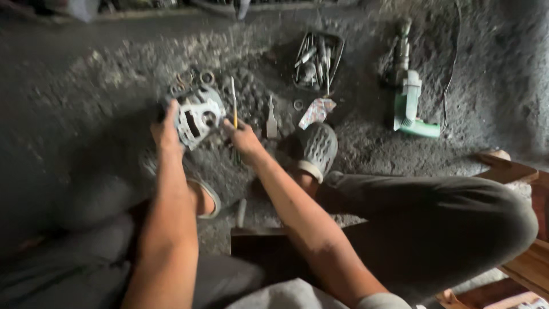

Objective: The person sits on the floor and uses a screwdriver to tighten screws on a mechanical component. They then switch to a hammer to tap the part, likely to seat it or remove a stuck piece, while surrounded by various tools and parts.

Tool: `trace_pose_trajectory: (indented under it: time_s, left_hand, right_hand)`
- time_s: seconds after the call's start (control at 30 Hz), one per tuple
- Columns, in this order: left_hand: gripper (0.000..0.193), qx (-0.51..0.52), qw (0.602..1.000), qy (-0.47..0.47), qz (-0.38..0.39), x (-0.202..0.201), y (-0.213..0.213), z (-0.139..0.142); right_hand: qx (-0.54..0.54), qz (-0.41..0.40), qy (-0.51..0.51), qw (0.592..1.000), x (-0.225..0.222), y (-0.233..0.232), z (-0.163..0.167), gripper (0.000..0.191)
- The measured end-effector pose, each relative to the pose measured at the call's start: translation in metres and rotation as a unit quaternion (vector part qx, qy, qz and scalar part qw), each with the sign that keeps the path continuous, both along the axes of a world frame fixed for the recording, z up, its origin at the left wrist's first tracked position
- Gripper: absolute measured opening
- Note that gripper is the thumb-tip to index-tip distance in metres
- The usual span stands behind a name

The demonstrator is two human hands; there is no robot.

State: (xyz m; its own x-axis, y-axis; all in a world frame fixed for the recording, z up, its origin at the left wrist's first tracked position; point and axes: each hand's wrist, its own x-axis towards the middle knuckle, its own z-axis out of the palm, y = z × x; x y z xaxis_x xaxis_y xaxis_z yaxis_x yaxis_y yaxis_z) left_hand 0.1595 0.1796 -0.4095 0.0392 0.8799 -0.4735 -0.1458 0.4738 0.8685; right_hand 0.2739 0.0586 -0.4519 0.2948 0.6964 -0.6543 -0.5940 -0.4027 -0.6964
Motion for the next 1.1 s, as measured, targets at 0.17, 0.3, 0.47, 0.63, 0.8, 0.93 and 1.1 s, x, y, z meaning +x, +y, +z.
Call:
trace_pose_trajectory:
  time_s: [0.17,0.3,0.47,0.63,0.8,0.93,1.1]
  left_hand:
    - [0.063,0.012,0.994,-0.099,-0.051,0.001,-0.013,-0.018]
    - [0.064,-0.096,0.962,-0.252,-0.035,0.016,-0.028,-0.037]
    - [0.073,-0.087,0.969,-0.233,0.008,0.026,-0.027,-0.047]
    - [0.06,0.099,0.8,0.586,-0.08,0.03,0.016,-0.021]
    - [0.056,0.217,0.805,0.435,-0.34,0.072,0.013,0.022]
    - [0.086,0.076,0.675,0.56,-0.475,0.082,0.003,0.045]
    - [0.118,0.061,0.612,0.6,-0.511,0.069,-0.001,0.033]
  right_hand:
    - [-0.005,-0.115,0.09,0.989,0.008,-0.004,0.002,0.037]
    - [0.075,-0.115,-0.081,0.987,0.031,0.0,-0.007,0.029]
    - [-0.038,0.046,-0.361,0.931,0.048,-0.004,-0.005,0.027]
    - [0.012,0.123,-0.43,0.894,0.046,-0.009,0.001,0.022]
    - [0.102,0.138,-0.399,0.901,0.046,-0.012,0.005,0.021]
    - [0.086,0.067,-0.266,0.958,0.052,-0.019,0.003,0.034]
    - [-0.071,0.018,-0.455,0.887,0.077,-0.027,-0.002,0.038]
